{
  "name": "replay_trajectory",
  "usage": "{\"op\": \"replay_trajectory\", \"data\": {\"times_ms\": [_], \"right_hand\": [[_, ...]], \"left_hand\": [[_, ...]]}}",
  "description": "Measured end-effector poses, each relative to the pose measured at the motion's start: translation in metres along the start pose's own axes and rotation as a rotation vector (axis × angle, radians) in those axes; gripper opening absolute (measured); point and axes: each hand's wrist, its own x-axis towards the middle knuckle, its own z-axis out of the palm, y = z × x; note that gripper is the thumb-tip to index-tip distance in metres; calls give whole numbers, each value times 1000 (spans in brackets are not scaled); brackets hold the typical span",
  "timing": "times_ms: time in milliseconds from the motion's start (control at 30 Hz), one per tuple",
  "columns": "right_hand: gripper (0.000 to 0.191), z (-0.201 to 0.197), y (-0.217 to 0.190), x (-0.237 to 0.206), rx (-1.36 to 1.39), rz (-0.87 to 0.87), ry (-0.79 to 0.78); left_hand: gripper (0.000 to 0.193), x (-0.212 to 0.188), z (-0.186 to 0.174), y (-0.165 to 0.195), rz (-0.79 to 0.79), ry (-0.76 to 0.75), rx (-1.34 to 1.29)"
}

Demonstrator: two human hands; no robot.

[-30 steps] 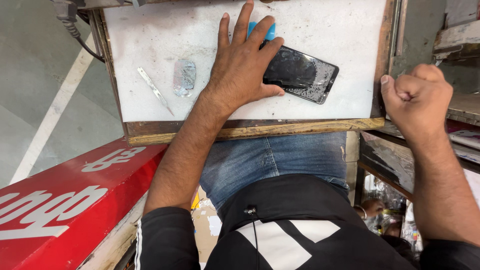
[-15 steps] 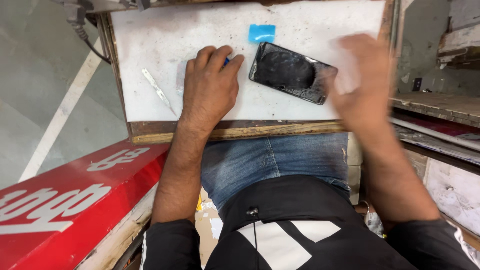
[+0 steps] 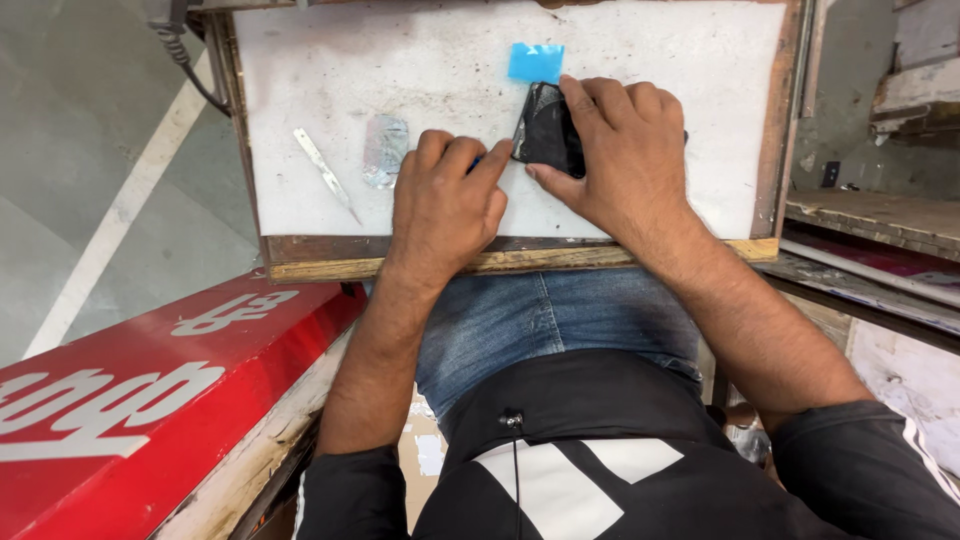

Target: The person repairs a smartphone at a workbench. They handle a disassembled phone body, apply adhesive from a small tin onto a phone back panel, press and align the panel, use blue tape and tweezers, and repeatedly press the assembled phone screen with their hands.

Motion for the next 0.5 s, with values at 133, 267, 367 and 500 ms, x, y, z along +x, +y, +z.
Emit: {"op": "replay_trajectory", "data": {"times_ms": [133,267,367,500], "right_hand": [[90,2,1,3,-6,5,1],[91,5,3,6,-10,-11,-1],[91,7,4,5,-16,-14,2],[91,10,6,3,-25,-16,9]], "left_hand": [[41,-6,-8,2,-20,-2,-29],[39,-16,-13,1,-49,-35,-53],[39,-25,-17,2,-67,-48,-79],[41,-37,-22,7,-78,-85,-145]]}}
